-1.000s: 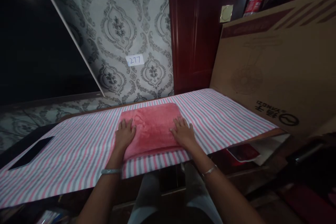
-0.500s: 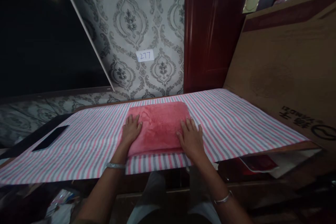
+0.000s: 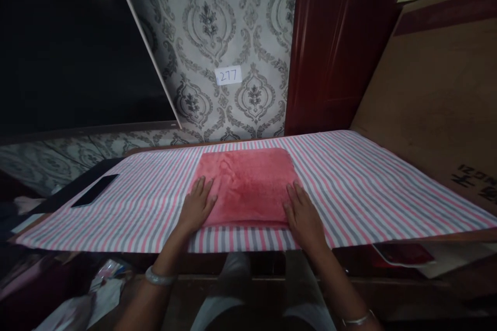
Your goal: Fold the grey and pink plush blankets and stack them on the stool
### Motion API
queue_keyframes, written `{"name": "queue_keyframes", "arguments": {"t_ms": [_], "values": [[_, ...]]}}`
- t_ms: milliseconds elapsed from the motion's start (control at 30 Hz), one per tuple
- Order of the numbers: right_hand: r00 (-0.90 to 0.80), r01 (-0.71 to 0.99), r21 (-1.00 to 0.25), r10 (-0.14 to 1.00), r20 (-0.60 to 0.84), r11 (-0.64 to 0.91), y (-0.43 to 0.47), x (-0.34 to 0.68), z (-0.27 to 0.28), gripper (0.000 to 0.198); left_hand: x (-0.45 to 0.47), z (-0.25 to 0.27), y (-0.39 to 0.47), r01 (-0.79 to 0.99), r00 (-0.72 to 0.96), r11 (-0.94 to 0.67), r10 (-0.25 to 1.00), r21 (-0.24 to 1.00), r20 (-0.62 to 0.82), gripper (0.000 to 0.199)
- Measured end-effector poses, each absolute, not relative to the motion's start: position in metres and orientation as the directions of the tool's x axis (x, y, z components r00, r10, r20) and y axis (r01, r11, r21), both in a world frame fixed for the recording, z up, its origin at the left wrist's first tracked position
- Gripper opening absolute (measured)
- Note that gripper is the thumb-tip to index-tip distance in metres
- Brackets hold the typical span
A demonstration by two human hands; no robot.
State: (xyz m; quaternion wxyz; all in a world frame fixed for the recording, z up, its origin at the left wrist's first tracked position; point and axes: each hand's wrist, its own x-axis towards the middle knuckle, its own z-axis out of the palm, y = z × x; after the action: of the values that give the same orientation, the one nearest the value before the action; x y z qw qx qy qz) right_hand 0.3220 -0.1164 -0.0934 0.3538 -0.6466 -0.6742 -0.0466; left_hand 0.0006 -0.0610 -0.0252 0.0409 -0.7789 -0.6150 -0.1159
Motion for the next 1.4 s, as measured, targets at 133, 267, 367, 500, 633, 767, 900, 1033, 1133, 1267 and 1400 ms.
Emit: {"name": "queue_keyframes", "arguments": {"t_ms": [133,267,367,500,633,767,900,1033,1133,1267,1400], "values": [[0.081,0.904,-0.392,0.832,0.548,0.170,-0.116,0.324,-0.100,0.060,-0.004,-0.029,-0.056,0.954,0.232,-0.272,0.937,0.127,0.261,0.058],[0.105,0.940,-0.331,0.860,0.500,0.077,-0.119,0.330,-0.092,0.060,-0.010,-0.026,-0.059,0.940,0.247,-0.289,0.943,0.182,0.222,0.063],[0.128,0.954,-0.299,0.849,0.513,0.037,-0.119,0.316,-0.061,0.060,-0.014,-0.019,-0.068,0.946,0.257,-0.299,0.927,0.123,0.273,0.063],[-0.061,0.936,-0.278,0.876,0.479,0.217,-0.105,0.253,-0.007,0.059,-0.012,-0.011,-0.079,0.957,0.239,-0.280,0.910,0.077,0.339,0.058],[-0.248,0.902,-0.274,0.919,0.307,0.334,-0.082,0.180,0.011,0.059,-0.008,-0.017,-0.080,0.962,0.232,-0.265,0.916,0.061,0.328,0.055],[-0.329,0.888,-0.268,0.923,0.197,0.374,-0.073,0.156,-0.008,0.059,-0.010,-0.034,-0.077,0.955,0.252,-0.289,0.913,0.070,0.322,0.056],[-0.259,0.918,-0.260,0.949,0.179,0.299,-0.075,0.184,-0.022,0.062,-0.013,-0.044,-0.076,0.951,0.259,-0.301,0.900,0.069,0.350,0.056],[-0.065,0.977,-0.188,0.979,0.191,0.101,-0.084,0.236,-0.031,0.062,-0.014,-0.046,-0.075,0.948,0.266,-0.313,0.884,0.064,0.384,0.055],[0.021,0.991,-0.135,0.967,0.253,0.014,-0.097,0.269,-0.045,0.065,-0.014,-0.049,-0.074,0.940,0.281,-0.337,0.859,0.060,0.427,0.055],[0.094,0.989,-0.135,0.961,0.260,-0.060,-0.113,0.300,-0.059,0.068,-0.017,-0.051,-0.075,0.936,0.282,-0.345,0.855,0.072,0.436,0.055],[0.091,0.987,-0.154,0.967,0.237,-0.055,-0.106,0.318,-0.042,0.066,-0.018,-0.029,-0.072,0.945,0.264,-0.315,0.891,0.083,0.370,0.054]]}}
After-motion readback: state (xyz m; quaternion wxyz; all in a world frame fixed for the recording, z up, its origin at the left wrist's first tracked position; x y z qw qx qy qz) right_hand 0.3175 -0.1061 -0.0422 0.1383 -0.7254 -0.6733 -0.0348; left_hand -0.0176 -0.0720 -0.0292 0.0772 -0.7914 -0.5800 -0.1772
